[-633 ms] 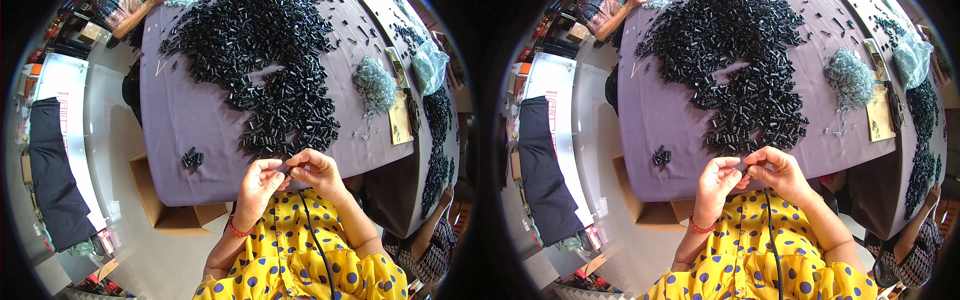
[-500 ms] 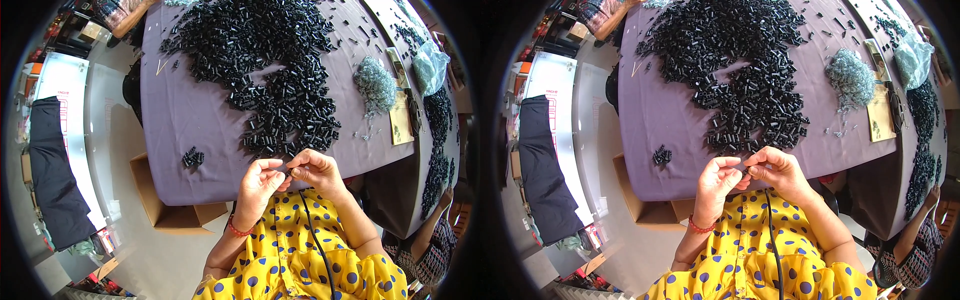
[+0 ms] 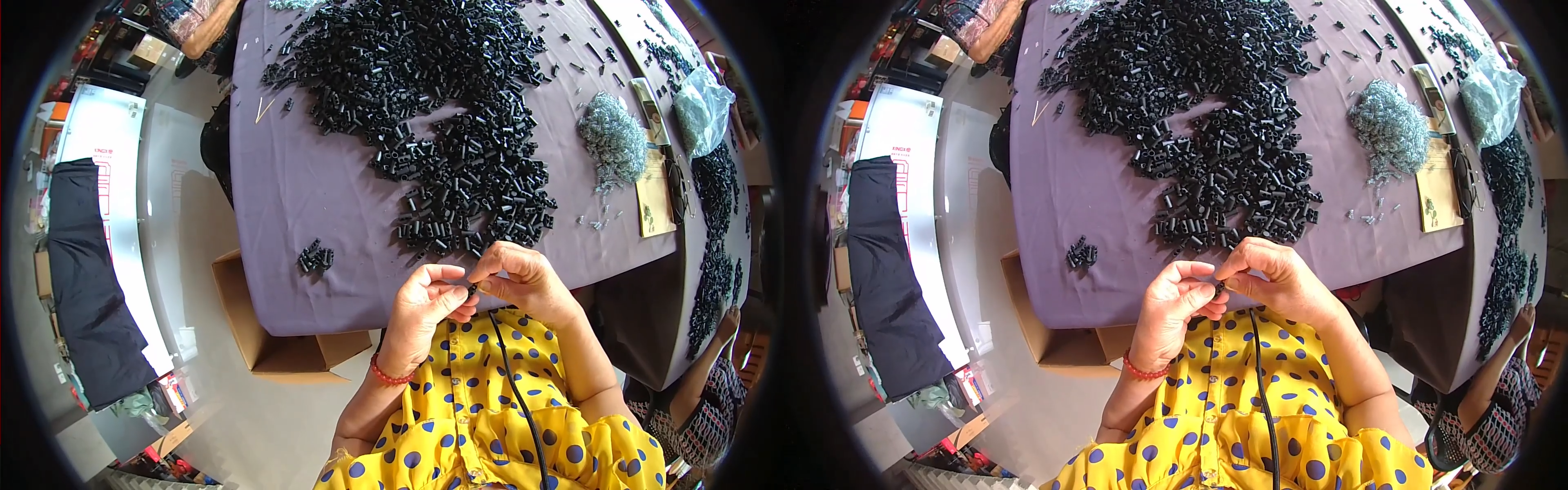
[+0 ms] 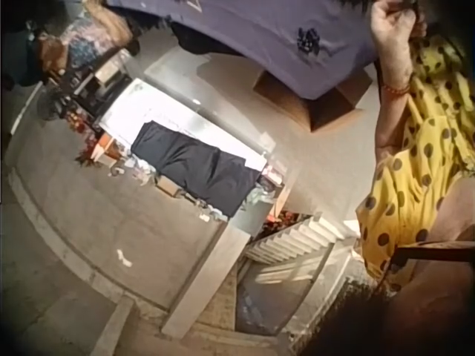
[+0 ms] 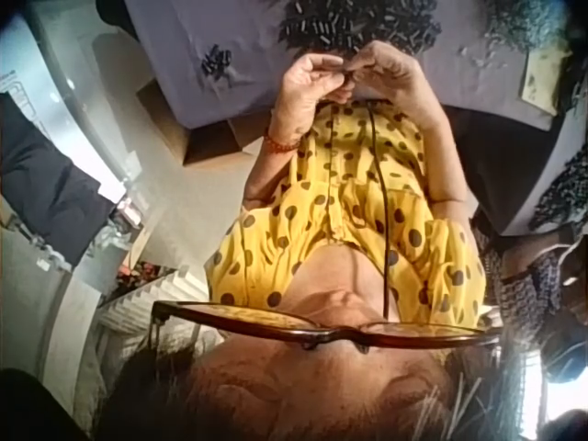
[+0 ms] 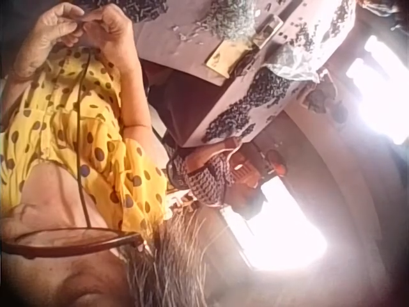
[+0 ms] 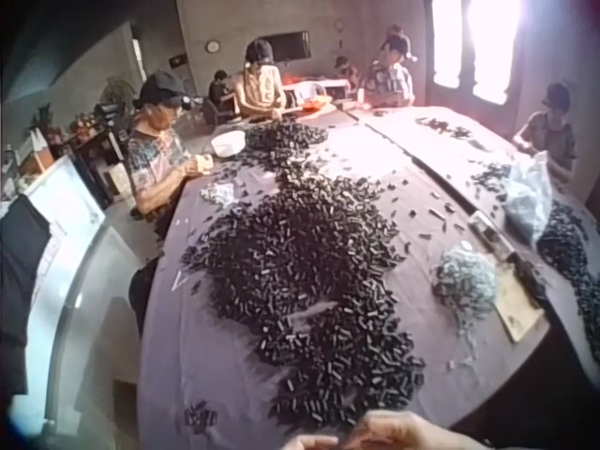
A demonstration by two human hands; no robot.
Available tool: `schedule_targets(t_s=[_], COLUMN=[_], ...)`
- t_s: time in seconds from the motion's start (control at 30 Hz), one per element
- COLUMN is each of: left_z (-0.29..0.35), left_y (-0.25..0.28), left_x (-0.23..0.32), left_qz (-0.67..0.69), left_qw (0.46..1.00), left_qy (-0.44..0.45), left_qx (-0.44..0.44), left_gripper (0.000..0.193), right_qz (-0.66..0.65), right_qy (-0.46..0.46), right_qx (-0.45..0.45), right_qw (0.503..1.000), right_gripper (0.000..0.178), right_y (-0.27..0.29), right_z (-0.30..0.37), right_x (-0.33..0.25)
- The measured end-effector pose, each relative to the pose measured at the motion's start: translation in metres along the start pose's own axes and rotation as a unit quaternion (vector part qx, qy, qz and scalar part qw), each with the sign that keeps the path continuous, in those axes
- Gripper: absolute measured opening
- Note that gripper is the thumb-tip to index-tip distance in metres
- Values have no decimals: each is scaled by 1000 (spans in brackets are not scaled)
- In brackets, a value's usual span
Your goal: The person assembles small plastic components by taking pieces from piles on the table and fitting them together by hand.
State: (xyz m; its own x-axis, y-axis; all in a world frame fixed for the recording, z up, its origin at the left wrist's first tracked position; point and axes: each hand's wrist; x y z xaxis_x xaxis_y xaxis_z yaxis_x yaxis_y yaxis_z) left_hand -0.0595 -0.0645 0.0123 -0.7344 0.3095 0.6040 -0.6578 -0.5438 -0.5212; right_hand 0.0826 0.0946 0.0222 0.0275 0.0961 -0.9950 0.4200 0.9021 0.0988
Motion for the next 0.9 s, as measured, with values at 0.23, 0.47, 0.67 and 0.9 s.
schedule_targets(t_s=[0.23, 0.47, 0.67, 0.9], left_z=[4, -1, 4, -1], left_y=[-9, -1, -10, -1], left_x=[-7, -1, -8, -5], left_qz=[-80, 18, -45, -23], left_qw=[992, 999, 993, 998], left_qy=[-92, -40, -99, -66], left_qx=[40, -12, 37, 3], left_gripper=[26, 26, 27, 28], right_qz=[18, -160, 87, -188], right_qy=[19, -50, 48, -111], right_qx=[-8, 60, -14, 12], right_qw=[1000, 984, 995, 976], right_gripper=[10, 16, 17, 7], right_y=[1, -11, -2, -6], right_z=[0, 8, 0, 3], right_x=[5, 11, -2, 3])
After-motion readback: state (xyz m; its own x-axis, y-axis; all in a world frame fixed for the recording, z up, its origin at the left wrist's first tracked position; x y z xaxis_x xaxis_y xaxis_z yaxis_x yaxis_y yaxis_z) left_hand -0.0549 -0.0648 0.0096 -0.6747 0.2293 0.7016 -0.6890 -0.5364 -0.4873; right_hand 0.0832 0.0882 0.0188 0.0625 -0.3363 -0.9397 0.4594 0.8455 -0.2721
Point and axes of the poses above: each hand's wrist, its own z-axis away from the middle knuckle, its own y-axis out of the back of the hand, x = y × z, and after that the axes turned 4 degrees about y, right-handed
